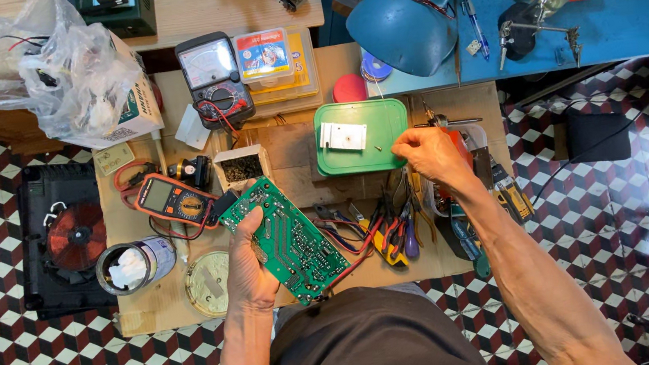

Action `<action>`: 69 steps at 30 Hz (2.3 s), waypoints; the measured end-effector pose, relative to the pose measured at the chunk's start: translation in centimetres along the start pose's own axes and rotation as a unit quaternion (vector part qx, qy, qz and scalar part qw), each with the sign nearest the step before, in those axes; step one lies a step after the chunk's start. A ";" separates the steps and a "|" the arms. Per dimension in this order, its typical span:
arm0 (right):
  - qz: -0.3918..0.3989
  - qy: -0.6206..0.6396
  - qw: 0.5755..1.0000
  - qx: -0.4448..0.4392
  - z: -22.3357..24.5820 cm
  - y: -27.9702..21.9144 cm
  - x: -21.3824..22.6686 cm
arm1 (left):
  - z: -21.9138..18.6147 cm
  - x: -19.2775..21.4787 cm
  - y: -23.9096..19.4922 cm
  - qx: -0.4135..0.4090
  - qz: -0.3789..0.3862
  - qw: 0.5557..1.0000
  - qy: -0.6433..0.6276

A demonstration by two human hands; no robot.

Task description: The person inspects a green circuit board, flips it over, and uses a hot air gun to heat specific areas. They repeatedly handle the board, examine both sides, and apply heat with the tool while working at a cluttered electronics workbench.

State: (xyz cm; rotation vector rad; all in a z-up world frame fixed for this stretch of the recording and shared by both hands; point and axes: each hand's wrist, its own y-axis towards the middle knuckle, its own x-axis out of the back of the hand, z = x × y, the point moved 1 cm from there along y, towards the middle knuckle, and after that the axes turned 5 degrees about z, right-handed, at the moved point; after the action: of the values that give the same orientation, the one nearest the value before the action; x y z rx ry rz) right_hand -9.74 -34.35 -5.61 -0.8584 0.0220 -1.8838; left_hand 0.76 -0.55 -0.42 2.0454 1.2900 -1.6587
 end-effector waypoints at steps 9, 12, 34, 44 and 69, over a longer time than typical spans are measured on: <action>-0.106 -0.136 0.984 -0.043 1.5 -1.5 -0.3 | -0.1 0.0 0.2 0.011 -0.024 1.000 0.000; -0.083 -0.141 0.986 -0.045 1.2 -1.0 -1.3 | -0.1 -0.2 0.3 0.022 -0.023 0.999 0.001; -0.057 0.071 0.988 0.127 6.5 -4.2 -1.7 | 0.2 -0.1 0.4 0.045 0.015 0.999 0.006; -0.014 -0.029 0.972 0.232 6.6 -4.5 -1.4 | 0.9 -0.4 1.5 0.068 0.030 0.997 0.001; -0.315 0.027 0.948 0.028 0.1 -6.7 -2.1 | 2.5 -2.6 4.4 0.149 0.087 0.984 0.055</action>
State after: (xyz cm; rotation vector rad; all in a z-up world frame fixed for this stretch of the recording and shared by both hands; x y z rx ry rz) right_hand -14.48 -29.36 -4.15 -0.8339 -0.3053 -2.4884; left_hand 2.33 -6.02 -0.55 2.3728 0.9049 -1.7661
